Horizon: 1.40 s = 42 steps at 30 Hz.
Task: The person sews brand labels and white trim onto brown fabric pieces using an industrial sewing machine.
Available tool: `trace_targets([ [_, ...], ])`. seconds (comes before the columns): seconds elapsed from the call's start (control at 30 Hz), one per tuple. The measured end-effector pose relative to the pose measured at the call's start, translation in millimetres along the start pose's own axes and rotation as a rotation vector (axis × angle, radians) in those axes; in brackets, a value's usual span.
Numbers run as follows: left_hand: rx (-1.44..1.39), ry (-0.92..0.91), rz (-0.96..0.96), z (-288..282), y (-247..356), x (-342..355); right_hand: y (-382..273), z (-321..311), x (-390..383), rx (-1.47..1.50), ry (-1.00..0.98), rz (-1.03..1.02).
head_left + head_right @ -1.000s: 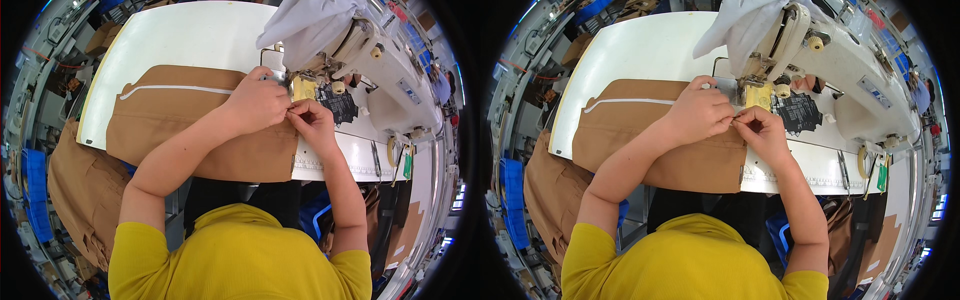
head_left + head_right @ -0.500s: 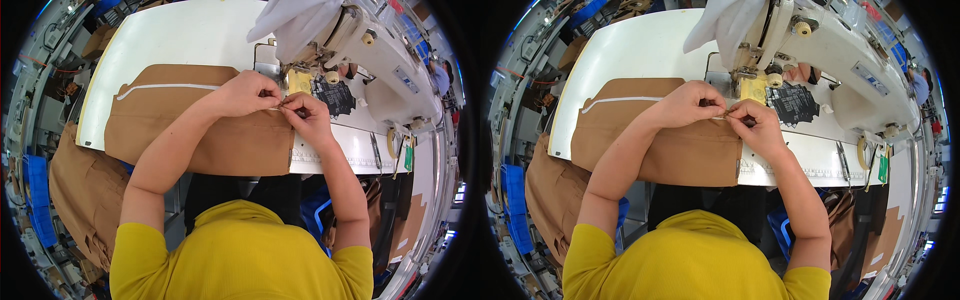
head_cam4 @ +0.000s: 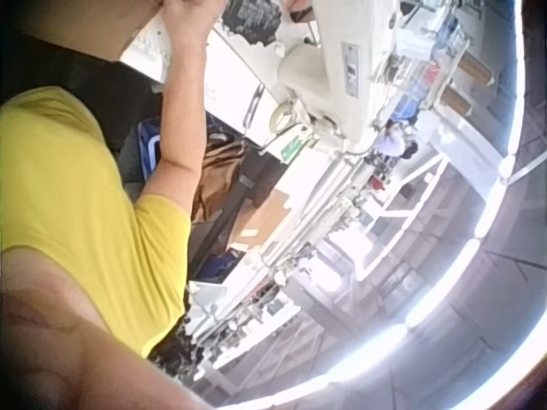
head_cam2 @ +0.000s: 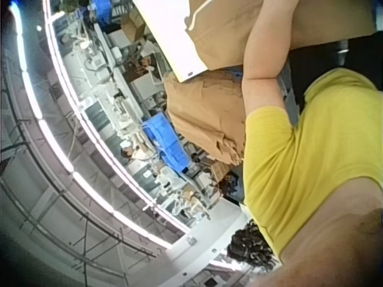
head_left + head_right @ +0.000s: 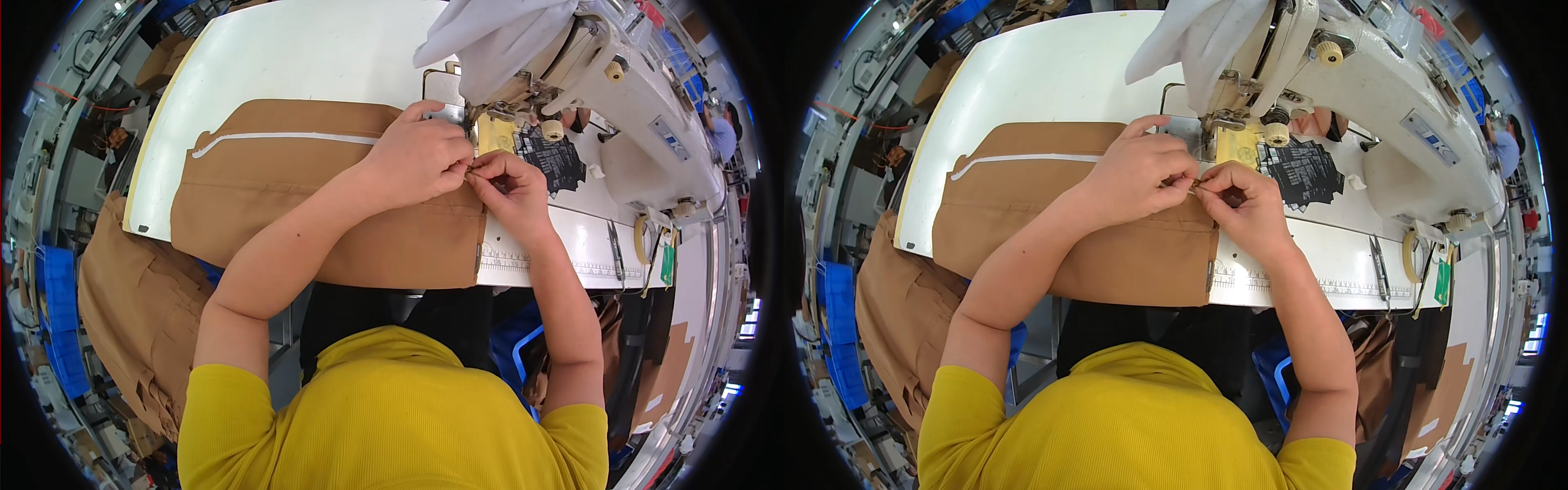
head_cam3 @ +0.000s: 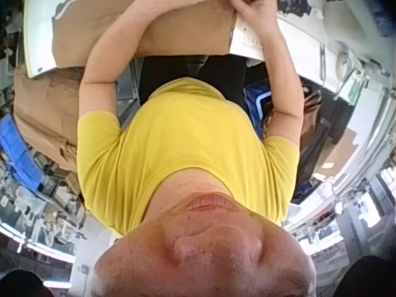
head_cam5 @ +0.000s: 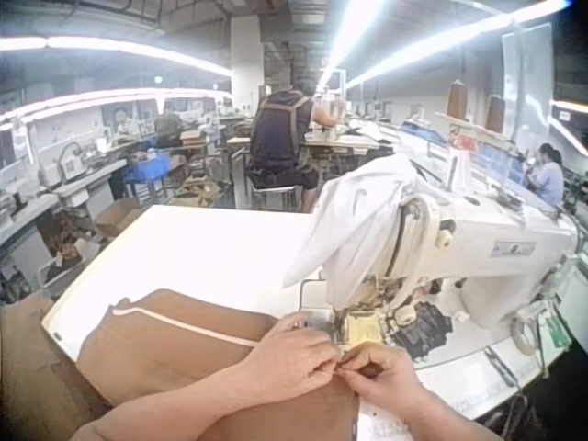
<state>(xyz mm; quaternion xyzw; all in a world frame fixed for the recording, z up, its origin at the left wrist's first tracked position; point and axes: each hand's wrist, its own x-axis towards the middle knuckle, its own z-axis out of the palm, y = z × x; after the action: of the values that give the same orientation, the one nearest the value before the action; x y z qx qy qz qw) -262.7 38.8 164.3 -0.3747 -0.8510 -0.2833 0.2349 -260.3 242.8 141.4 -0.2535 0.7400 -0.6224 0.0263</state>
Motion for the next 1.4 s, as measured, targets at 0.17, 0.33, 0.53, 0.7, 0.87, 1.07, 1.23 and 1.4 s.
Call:
trace_targets([
  [0.17,-0.461,-0.364,-0.314,-16.8,-7.4,3.5,-7.8,-5.0,-0.3,0.039,-0.078,0.128],
  [0.33,-0.427,-0.351,-0.327,-15.8,-4.5,5.3,-15.3,-8.8,4.1,0.075,-0.064,0.08],
  [0.53,-0.347,-0.331,-0.332,-16.2,0.2,9.1,-9.0,-11.6,4.0,0.037,-0.05,0.004],
  [0.7,-0.339,-0.352,-0.342,-17.8,1.5,10.5,-12.3,-10.7,3.7,0.076,-0.03,0.033],
  [0.87,-0.358,-0.369,-0.328,-24.5,2.8,7.3,-14.2,-11.2,3.6,0.133,-0.037,0.067],
  [1.07,-0.196,-0.24,-0.233,-18.4,9.1,1.8,-12.8,-10.2,1.4,0.159,-0.01,-0.032],
  [1.23,0.037,0.009,-0.053,-10.2,17.4,-4.7,-11.3,-9.1,1.3,0.178,0.024,-0.081],
  [1.4,0.111,0.091,-0.021,-7.9,18.9,-6.4,-10.3,-8.6,1.1,0.17,0.047,-0.101],
])
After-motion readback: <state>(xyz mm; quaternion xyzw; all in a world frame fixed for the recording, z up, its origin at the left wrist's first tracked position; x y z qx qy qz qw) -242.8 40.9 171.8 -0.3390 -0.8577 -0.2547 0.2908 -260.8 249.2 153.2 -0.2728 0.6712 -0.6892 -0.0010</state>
